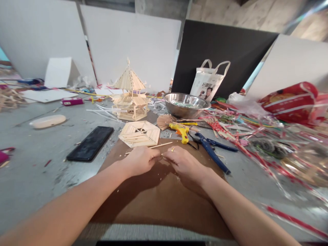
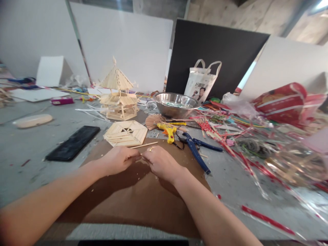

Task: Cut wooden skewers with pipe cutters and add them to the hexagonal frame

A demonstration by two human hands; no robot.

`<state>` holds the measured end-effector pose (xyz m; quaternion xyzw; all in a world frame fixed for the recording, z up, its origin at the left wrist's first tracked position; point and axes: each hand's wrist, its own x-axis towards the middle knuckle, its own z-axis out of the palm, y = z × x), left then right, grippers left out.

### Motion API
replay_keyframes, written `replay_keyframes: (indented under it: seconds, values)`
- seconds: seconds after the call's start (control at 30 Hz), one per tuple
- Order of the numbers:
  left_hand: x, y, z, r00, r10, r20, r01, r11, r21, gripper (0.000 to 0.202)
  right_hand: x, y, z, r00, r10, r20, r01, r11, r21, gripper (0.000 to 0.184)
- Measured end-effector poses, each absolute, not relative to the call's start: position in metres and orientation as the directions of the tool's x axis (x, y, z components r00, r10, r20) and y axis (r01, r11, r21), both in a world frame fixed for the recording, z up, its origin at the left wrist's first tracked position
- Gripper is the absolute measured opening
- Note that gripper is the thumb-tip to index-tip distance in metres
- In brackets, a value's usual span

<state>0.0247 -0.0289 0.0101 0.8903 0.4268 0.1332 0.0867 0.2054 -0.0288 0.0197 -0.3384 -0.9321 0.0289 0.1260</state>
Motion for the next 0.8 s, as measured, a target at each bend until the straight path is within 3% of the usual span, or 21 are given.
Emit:
replay_keyframes:
  seconds: [0.13,0.43,0.63,0.73,0.8]
  values:
    - [0.0237,-0.028,0.0097,0.613,0.775,0.153,0.713,-0.626,0.316,0.025,0.2066,-0.0301,0.0261,-0.761,0.629,0.157,0.591,0.773,-0.23,0.02]
    - [0.0225,-0.028,0.0132,0.644,0.758,0.108,0.667,-0.624,0.407,0.029,0.2092,-0.0288,0.0277,-0.786,0.602,0.139,0.557,0.788,-0.262,0.023]
    - [0.0241,-0.0294,0.0191,0.71,0.698,0.097,0.583,-0.659,0.475,0.03,0.2125,-0.0257,0.0277,-0.809,0.578,0.111,0.498,0.773,-0.392,0.022]
    - [0.0265,-0.0293,0.0177,0.666,0.739,0.098,0.64,-0.634,0.435,0.032,0.2135,-0.0219,0.0243,-0.793,0.597,0.117,0.531,0.774,-0.345,0.023]
    - [0.0293,-0.0299,0.0154,0.588,0.802,0.1,0.734,-0.582,0.35,0.03,0.2128,-0.0201,0.0217,-0.765,0.63,0.13,0.596,0.77,-0.225,0.025]
